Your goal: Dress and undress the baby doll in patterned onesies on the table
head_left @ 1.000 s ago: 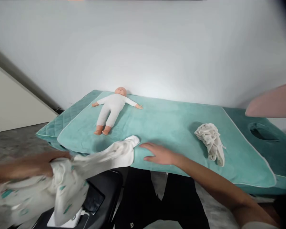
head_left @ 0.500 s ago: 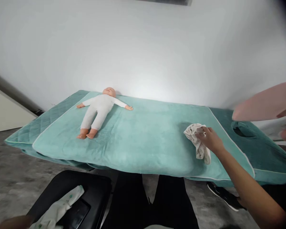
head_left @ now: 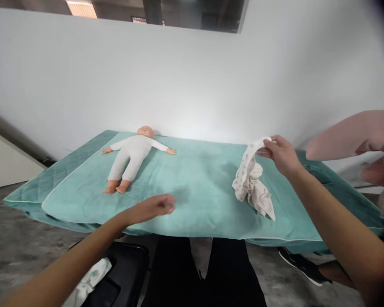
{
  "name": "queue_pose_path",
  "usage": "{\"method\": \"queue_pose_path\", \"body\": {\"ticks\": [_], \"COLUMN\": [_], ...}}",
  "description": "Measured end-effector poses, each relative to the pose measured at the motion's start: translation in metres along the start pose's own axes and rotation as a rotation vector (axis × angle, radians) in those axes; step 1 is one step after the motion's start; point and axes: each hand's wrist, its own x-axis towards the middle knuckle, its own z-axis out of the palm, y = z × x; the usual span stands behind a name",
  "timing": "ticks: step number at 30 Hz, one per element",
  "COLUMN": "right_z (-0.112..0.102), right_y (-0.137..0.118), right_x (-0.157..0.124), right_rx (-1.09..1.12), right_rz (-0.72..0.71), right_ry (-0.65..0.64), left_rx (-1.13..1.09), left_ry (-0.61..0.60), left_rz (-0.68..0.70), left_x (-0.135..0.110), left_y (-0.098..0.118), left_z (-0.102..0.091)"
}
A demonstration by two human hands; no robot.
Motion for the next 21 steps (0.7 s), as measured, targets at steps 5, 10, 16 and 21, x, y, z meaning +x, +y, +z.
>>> {"method": "queue_pose_path", "body": {"ticks": [5, 10, 16, 21], "right_z": [0.064, 0.093, 0.061, 0.037], "right_y": [-0.087, -0.144, -0.141, -0.036], "right_x": [-0.005, -0.018, -0.013, -0.019], "right_rx": [0.333, 0.438, 0.364, 0.094], "right_rz": [-0.214, -0.412, -0.551, -0.316], "right_ry": [-0.194, -0.323, -0.190, -0.043], "left_rx": [-0.285, -0.263, -0.083, -0.020], "left_ry": [0.208, 0.434, 0.726, 0.864], "left_rz": [0.260, 0.447, 0.370, 0.344], "left_x": [0.111, 0.176, 0.150, 0.110], "left_y": [0.101, 0.126, 0.115, 0.110], "left_z": [0.069, 0.094, 0.029, -0.033]}}
